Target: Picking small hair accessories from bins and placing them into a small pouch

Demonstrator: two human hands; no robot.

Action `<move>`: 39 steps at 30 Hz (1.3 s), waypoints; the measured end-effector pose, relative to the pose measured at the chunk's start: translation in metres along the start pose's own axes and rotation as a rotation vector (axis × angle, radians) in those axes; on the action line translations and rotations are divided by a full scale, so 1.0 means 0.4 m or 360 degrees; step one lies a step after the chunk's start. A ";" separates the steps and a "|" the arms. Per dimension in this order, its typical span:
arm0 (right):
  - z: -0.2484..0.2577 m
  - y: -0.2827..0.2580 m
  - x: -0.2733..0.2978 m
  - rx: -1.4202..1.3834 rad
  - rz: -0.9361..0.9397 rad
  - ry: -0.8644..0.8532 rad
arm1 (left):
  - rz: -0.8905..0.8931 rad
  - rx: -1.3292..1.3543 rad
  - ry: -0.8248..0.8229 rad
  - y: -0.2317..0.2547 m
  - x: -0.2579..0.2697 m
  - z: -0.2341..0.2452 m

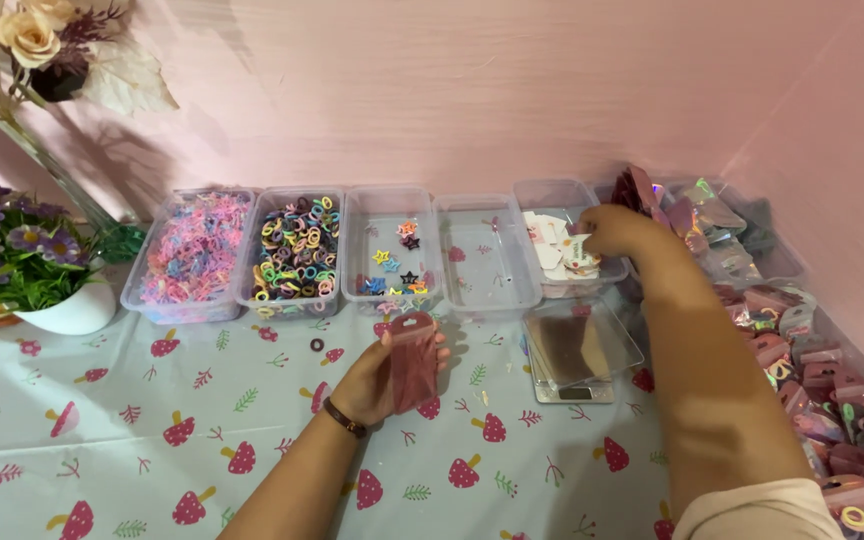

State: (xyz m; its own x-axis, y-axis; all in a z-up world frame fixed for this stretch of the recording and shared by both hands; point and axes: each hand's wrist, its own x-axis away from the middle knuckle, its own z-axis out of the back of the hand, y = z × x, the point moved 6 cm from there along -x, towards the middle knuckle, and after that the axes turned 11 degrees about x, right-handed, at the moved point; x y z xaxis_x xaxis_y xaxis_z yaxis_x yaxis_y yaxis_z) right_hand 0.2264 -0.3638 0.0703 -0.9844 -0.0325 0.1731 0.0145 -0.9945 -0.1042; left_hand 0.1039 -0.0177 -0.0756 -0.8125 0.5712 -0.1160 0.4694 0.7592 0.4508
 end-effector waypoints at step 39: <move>-0.058 -0.595 0.320 -0.0864 0.1187 0.0314 | 0.0096 0.0030 -0.0067 -0.012 0.023 -0.041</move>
State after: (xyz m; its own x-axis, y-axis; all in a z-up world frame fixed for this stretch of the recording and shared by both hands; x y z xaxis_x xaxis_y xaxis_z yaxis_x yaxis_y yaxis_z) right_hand 0.0928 -0.1289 0.0945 -0.7668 -0.5747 -0.2859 0.6178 -0.5399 -0.5717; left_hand 0.0886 -0.0213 -0.0643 -0.7675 0.6284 -0.1267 0.5238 0.7287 0.4412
